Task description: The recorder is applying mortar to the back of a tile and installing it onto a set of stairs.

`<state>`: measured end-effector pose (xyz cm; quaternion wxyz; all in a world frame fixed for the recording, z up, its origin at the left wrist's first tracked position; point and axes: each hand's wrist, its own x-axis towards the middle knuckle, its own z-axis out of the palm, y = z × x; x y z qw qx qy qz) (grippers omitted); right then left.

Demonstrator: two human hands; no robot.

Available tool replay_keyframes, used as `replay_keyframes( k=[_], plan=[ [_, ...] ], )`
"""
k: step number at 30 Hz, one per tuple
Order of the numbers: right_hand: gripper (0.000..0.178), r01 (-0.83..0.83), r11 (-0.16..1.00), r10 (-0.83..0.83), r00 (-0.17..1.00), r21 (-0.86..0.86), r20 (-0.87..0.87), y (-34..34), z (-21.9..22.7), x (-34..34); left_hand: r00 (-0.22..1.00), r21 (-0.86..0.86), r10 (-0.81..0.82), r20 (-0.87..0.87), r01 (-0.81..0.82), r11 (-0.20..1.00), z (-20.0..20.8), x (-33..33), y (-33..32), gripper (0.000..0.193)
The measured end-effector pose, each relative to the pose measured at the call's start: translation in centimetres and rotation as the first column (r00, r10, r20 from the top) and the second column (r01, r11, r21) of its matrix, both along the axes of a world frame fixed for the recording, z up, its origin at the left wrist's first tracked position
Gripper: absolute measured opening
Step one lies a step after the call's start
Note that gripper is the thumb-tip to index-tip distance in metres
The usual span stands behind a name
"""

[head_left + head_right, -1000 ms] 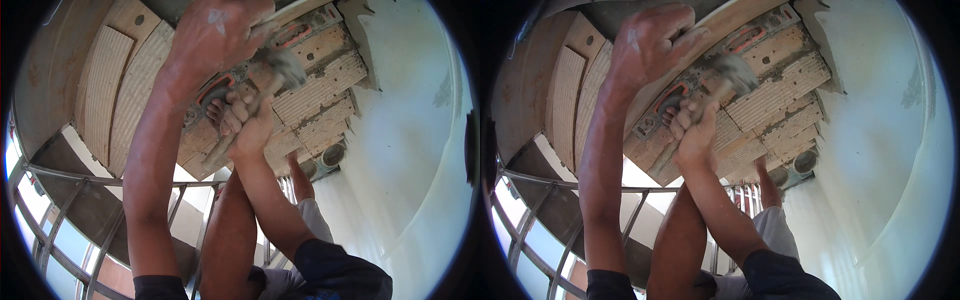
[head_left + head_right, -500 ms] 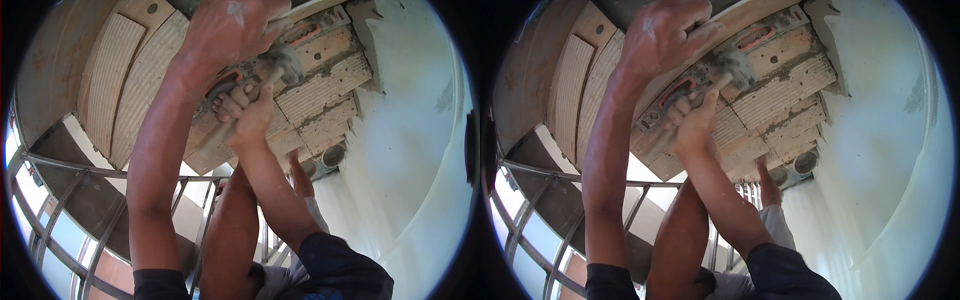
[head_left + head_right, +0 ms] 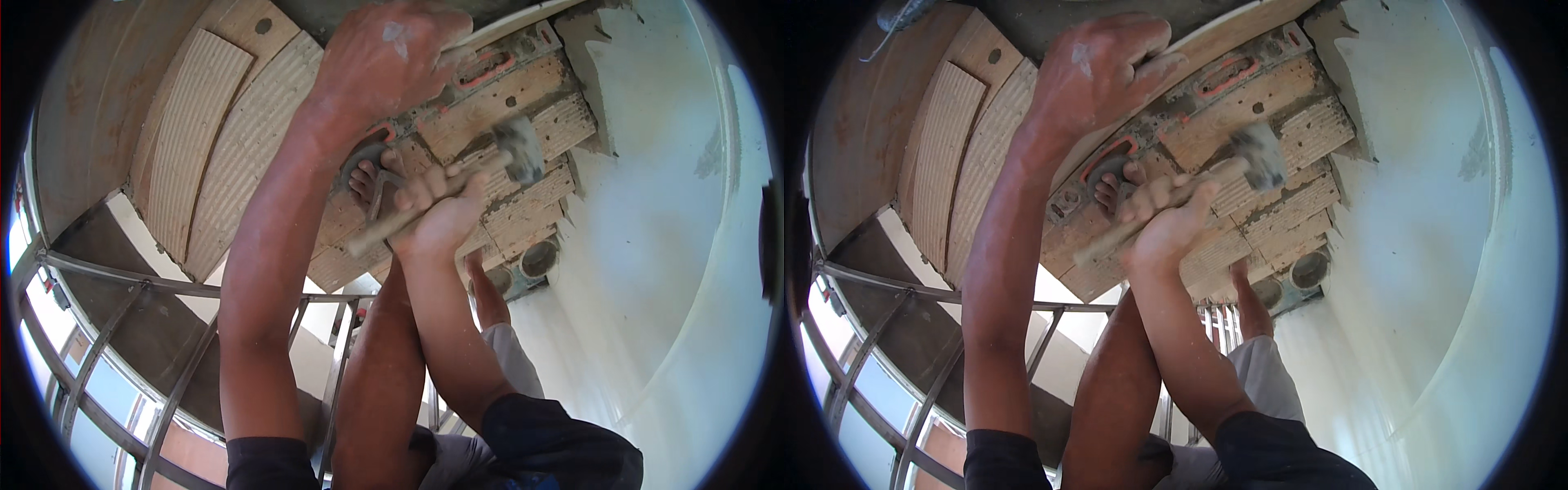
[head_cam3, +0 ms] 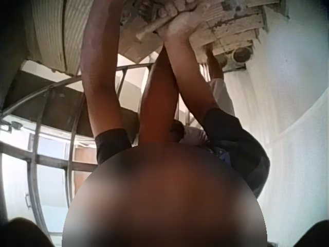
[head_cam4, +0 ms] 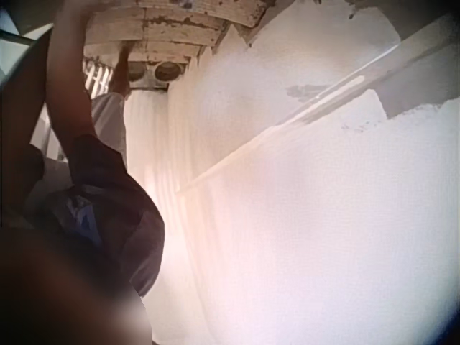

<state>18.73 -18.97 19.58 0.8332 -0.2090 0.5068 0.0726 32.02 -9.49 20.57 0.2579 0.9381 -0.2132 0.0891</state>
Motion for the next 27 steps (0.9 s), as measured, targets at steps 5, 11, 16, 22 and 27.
replay_keyframes(
  k=[5, 11, 16, 22, 27],
  plan=[
    [0.049, -0.294, 0.877, 0.163, 0.926, 0.38, 0.341, -1.5, -4.6, 0.9, 1.0, 0.013, -0.013, -0.017, 0.013, 1.0, 0.3, -0.1, -0.1, 0.028],
    [0.05, 0.08, 0.997, -0.082, 0.985, -0.021, -0.15, -0.6, -3.7, 1.9, 0.999, -0.041, -0.019, 0.035, 0.02, 0.999, -0.2, 0.5, -0.5, 0.029],
    [0.047, -0.171, 0.981, 0.168, 0.985, 0.087, 0.042, -1.0, -2.7, -1.1, 0.992, 0.014, 0.023, -0.12, -0.021, 1.0, 0.3, 0.2, 0.5, 0.032],
    [0.045, -0.137, 0.989, 0.138, 0.99, 0.062, -0.005, -1.0, -2.9, 1.0, 0.998, 0.032, -0.007, -0.068, 0.009, 0.999, 0.0, 0.4, 0.1, 0.032],
    [0.043, -0.055, 0.988, 0.038, 0.993, 0.145, 0.116, -6.4, -3.7, -4.0, 0.89, -0.343, 0.011, -0.456, -0.187, 0.92, 1.2, 0.2, 1.7, 0.029]
  ],
)
